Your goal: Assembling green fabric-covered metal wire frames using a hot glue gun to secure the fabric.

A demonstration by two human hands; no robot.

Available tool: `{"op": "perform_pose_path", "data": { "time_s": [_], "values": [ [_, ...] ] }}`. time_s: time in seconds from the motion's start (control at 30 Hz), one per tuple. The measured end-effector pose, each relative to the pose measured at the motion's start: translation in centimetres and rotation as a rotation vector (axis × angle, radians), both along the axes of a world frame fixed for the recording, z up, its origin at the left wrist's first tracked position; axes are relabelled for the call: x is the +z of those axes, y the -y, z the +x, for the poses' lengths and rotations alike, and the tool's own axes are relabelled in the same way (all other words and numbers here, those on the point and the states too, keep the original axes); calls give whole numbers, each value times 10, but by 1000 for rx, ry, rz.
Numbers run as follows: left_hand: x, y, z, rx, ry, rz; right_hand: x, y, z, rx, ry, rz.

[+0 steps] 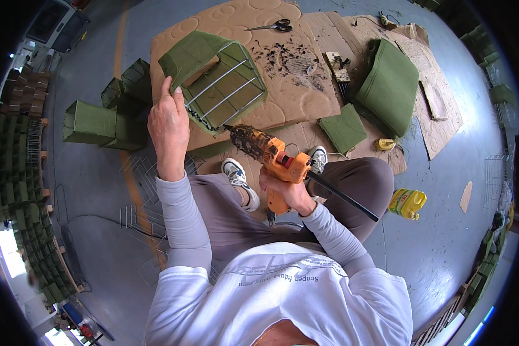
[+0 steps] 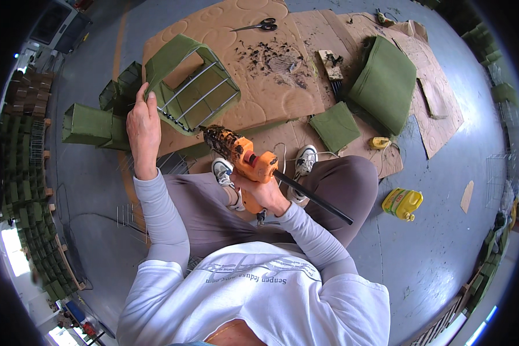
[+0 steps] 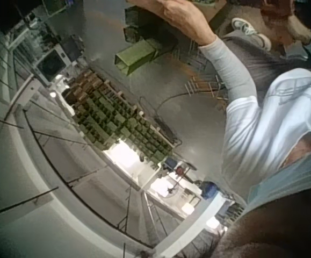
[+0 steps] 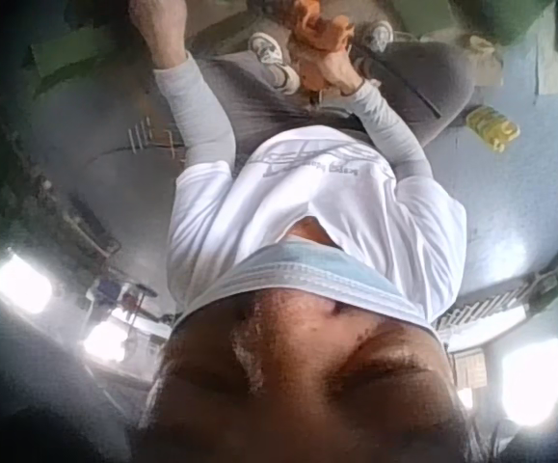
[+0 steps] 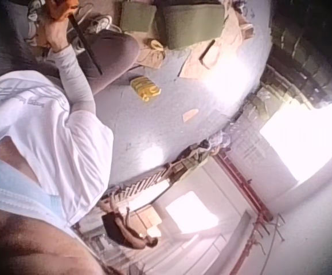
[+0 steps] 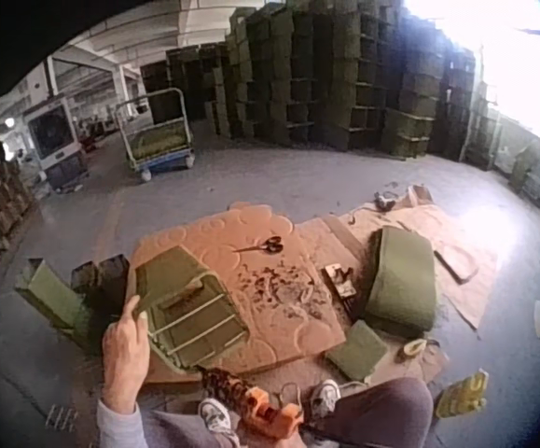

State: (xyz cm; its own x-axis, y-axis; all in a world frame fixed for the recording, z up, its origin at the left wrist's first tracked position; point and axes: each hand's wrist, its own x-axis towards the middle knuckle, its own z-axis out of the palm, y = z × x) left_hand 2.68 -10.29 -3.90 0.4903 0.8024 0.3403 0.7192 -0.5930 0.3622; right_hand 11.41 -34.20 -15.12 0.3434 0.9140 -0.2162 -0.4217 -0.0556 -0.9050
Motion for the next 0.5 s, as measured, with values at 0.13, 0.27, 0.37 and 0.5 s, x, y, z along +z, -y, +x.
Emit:
{"op": "perform_pose_path", "data": {
  "time_s": [0.13, 0.27, 0.37, 0.5],
  "values": [
    [1, 0, 0, 1, 0, 13, -4, -1, 1, 11, 16, -6],
    [4, 2, 1, 16, -15, -14, 0, -3, 2, 5, 35, 20],
    [2, 1, 1, 9, 2, 3, -1, -4, 3, -25, -35, 47],
    [2, 0, 0, 12, 1, 9, -1, -4, 2, 39, 81, -23]
  ]
}}
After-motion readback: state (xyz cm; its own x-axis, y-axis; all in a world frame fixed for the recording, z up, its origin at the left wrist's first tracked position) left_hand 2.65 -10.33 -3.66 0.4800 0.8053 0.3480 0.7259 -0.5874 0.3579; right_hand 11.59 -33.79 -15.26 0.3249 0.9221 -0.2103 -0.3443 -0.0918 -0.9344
